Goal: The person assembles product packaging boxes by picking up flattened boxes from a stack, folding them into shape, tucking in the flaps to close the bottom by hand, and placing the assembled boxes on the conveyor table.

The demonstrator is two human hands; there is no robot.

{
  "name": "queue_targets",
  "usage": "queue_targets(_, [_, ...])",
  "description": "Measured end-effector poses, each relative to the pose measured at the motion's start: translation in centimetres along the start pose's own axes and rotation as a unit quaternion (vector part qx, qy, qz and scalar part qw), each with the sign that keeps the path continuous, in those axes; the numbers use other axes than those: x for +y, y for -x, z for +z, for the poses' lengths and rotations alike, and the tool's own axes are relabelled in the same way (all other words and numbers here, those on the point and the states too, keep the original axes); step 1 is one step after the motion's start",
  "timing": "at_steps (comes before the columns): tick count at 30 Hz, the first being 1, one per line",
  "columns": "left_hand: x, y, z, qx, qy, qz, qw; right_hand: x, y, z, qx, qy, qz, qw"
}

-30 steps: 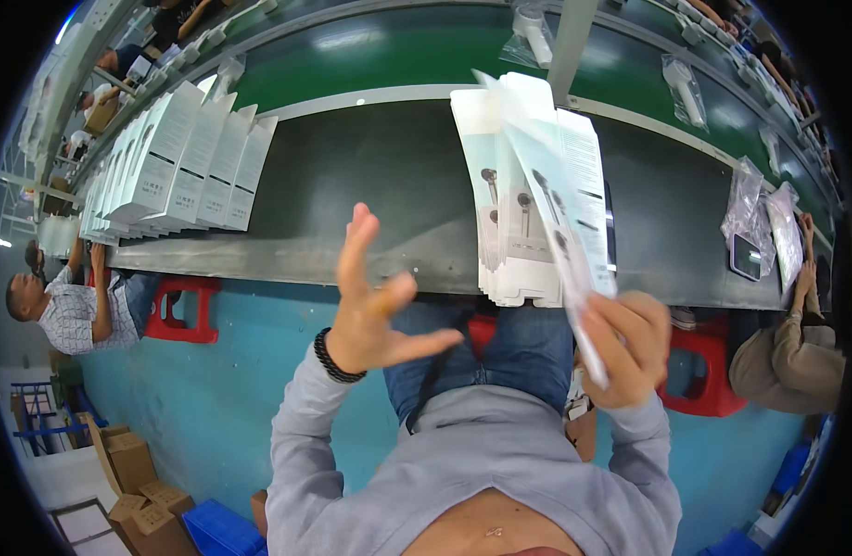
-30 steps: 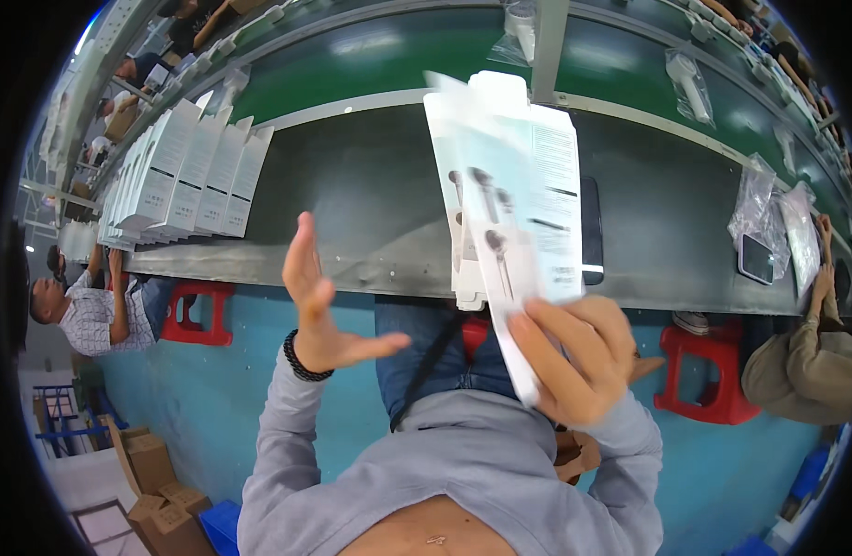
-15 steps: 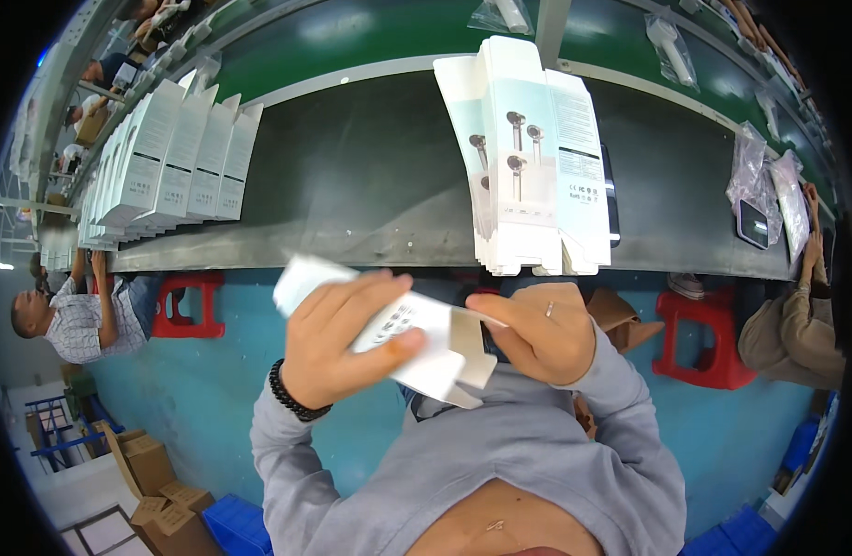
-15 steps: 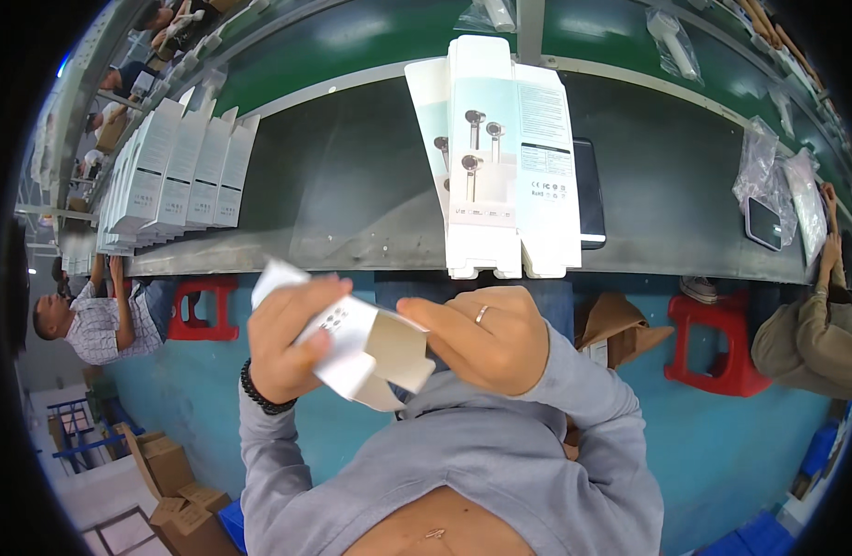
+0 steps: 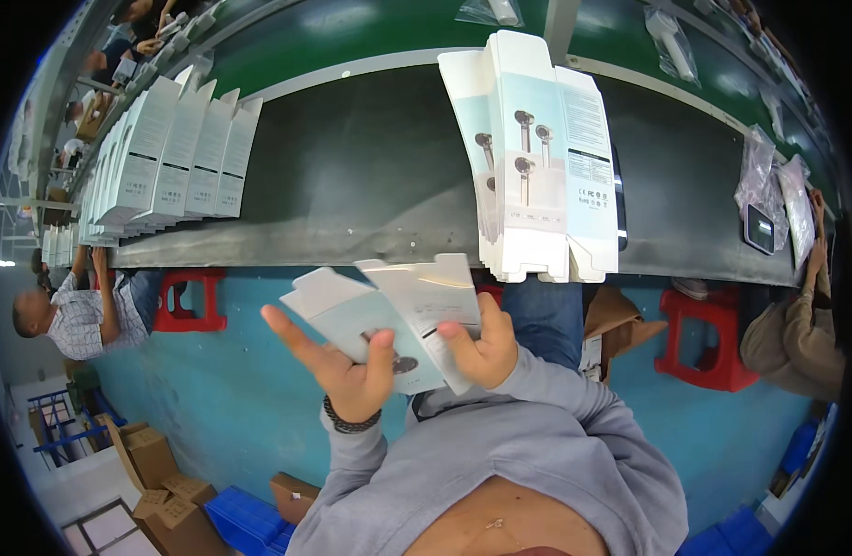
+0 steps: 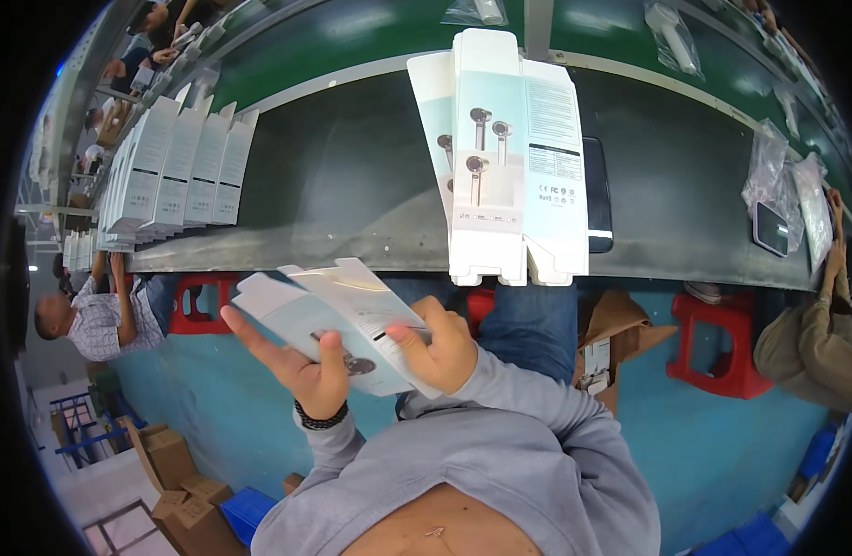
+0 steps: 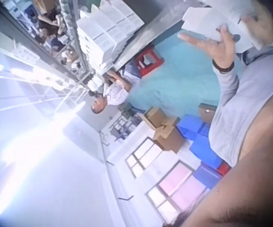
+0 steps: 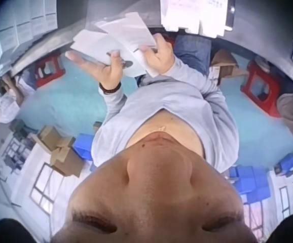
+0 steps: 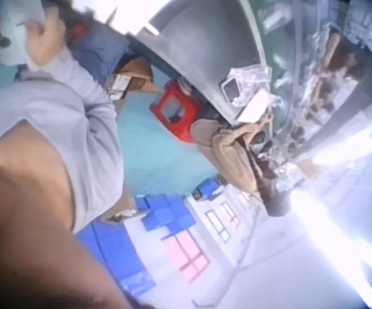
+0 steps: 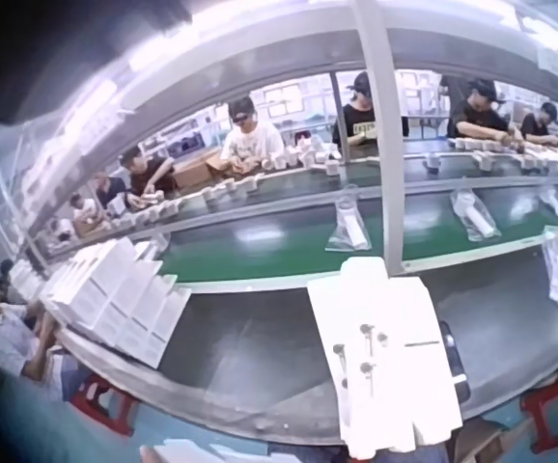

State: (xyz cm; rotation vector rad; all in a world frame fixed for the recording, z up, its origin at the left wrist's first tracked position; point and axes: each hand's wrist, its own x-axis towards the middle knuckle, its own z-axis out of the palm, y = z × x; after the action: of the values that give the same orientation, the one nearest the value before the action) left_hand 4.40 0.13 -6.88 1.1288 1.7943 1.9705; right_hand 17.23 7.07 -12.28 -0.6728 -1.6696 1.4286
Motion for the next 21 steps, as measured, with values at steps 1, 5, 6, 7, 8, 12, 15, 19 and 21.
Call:
queue_targets(1, [-0.1, -0.3, -0.7, -0.042, 0.001, 0.018, 0.999, 0.1, -0.1, -0.1, -0.025, -0.030, 0.032, 0.999])
queue_targets(5, [-2.8, 0.8, -1.1, -0.116, 0.450, -0.172, 0.869, 0.3, -1.2, 1.0, -0.174, -0.278, 0.084, 0.941])
queue_targets(6, [-2.4, 0.4, -0.5, -0.095, 0.495, -0.271, 0.820, 0.4, -1.5, 1.2, -0.182, -0.283, 0.082, 0.938])
queue_targets(7, [-2.1, 0.2, 0.3, -0.090, 0.491, -0.265, 0.825, 0.4, -1.8, 1.4, -0.204, -0.237, 0.088, 0.946])
queue_targets(8, [-1.8, 0.1, 1.3, -0.121, 0.469, -0.182, 0.855, 0.5, -2.0, 1.3, -0.223, -0.189, 0.094, 0.952])
queue_targets(12, [-4.4, 0.0, -3.4, -0.207, 0.135, -0.148, 0.958, 1.3, -3.7, 1.2, -0.109, -0.288, 0.040, 0.951])
queue_targets(15, [-4.4, 0.0, -2.7, -0.173, 0.023, -0.101, 0.980, 0.8, -3.2, 2.5, -0.125, -0.226, -0.086, 0.962])
queue_targets(19, [-5.3, 0.1, -1.3, -0.077, -0.095, 0.219, 0.968, 2.4, -3.3, 4.1, -0.120, -0.143, -0.096, 0.978])
queue_targets(21, [-5.3, -0.8, -1.6, -0.100, -0.123, 0.273, 0.949, 3.0, -3.2, 3.9, -0.139, -0.124, -0.111, 0.976])
